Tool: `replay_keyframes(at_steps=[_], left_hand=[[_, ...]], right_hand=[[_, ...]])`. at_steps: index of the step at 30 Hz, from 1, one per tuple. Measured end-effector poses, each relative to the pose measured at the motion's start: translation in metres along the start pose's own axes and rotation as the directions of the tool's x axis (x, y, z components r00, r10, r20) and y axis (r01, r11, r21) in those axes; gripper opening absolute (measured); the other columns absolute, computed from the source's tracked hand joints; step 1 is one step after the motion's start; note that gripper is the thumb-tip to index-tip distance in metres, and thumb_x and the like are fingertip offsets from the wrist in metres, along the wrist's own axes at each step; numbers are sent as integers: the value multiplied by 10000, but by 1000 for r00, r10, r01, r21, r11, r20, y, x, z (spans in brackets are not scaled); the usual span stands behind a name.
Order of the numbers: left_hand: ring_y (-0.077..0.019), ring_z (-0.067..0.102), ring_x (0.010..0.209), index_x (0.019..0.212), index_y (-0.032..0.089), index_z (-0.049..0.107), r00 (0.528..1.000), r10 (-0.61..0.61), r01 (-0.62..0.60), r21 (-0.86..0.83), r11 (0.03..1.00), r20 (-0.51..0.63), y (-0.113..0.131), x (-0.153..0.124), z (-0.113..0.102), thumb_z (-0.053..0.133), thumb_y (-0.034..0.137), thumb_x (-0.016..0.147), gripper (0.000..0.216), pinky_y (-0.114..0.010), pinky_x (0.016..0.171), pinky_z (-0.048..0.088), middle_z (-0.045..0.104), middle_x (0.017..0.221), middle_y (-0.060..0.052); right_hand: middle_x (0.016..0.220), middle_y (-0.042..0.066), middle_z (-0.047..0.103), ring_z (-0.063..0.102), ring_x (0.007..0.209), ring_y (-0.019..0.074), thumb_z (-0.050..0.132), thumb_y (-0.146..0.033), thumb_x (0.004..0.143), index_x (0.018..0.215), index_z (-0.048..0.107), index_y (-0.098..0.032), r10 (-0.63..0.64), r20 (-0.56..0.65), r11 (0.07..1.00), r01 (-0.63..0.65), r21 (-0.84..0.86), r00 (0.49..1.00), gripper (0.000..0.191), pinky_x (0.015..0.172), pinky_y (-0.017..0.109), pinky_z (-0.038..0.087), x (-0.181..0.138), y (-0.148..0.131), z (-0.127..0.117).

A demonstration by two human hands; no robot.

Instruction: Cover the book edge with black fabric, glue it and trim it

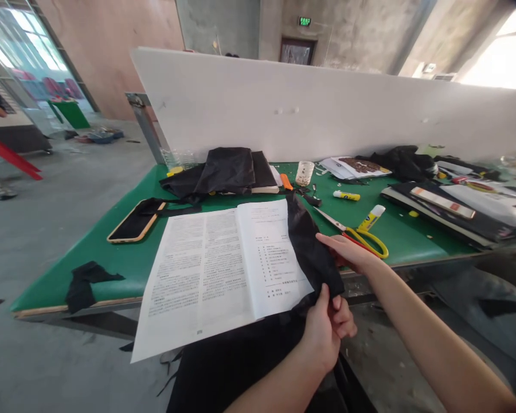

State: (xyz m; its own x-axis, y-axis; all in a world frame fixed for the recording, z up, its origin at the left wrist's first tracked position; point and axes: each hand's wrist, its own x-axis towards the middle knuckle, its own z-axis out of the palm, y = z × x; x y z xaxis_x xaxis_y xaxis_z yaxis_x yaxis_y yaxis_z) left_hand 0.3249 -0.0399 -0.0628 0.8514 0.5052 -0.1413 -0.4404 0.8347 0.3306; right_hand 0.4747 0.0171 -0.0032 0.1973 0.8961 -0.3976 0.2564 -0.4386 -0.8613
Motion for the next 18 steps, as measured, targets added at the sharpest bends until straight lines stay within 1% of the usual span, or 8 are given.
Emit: replay_keyframes(at_steps=[1,2,4,7,10,12,15,18], left_hand=[[-55,188,367,638,196,362,1000,-3,3,-3,1000,15,1,0,1,528,600,794,464,-251,498,206,251,453,101],[-57,186,367,640,197,361,1000,-12,12,2,1000,21,2,1,2,512,594,808,457,-250,496,210,252,451,100],[-62,183,367,645,198,364,999,-34,34,22,999,8,3,2,2,479,580,837,443,-248,493,213,254,448,99],[-64,164,370,654,197,362,998,-47,47,-8,999,-34,2,3,4,445,543,871,416,-243,490,208,250,447,99],[-65,146,375,659,199,348,997,-35,29,-90,995,-64,0,4,6,443,507,881,392,-240,489,200,241,446,99],[-63,144,377,661,199,343,996,-24,15,-106,994,-85,-1,5,7,459,510,871,392,-240,491,201,239,446,100],[-55,150,381,662,199,346,993,-3,-3,-44,999,-118,-4,4,6,504,559,827,426,-242,496,203,237,452,106],[-50,172,387,652,196,362,991,24,-17,49,999,-134,-7,3,3,549,609,768,468,-246,502,202,232,451,109]], right_hand=[[700,24,657,564,548,130,553,-635,762,791,617,-178,24,41,998,-27,59,999,462,456,224,411,0,-2,1],[720,22,662,567,554,126,588,-616,747,829,620,-180,39,49,996,-43,78,998,444,451,217,413,1,-5,1],[695,23,658,558,524,120,649,-578,716,835,623,-170,66,23,996,-67,55,998,426,414,205,398,8,-9,0],[684,32,662,570,518,118,726,-489,677,776,626,-150,84,-10,996,-84,21,996,368,399,194,407,24,-15,-4],[625,18,649,572,507,109,775,-364,651,665,595,-142,83,-47,996,-82,14,995,286,417,185,434,44,-20,-8],[587,10,638,573,495,109,794,-293,628,630,580,-141,91,-66,996,-90,22,994,263,426,186,449,55,-22,-10],[584,15,650,592,504,122,804,-255,609,647,592,-143,108,-74,993,-104,50,991,243,440,194,474,66,-21,-11],[678,37,694,639,588,155,790,-299,642,742,623,-154,102,-72,990,-95,100,992,242,495,221,517,76,-19,-13]])
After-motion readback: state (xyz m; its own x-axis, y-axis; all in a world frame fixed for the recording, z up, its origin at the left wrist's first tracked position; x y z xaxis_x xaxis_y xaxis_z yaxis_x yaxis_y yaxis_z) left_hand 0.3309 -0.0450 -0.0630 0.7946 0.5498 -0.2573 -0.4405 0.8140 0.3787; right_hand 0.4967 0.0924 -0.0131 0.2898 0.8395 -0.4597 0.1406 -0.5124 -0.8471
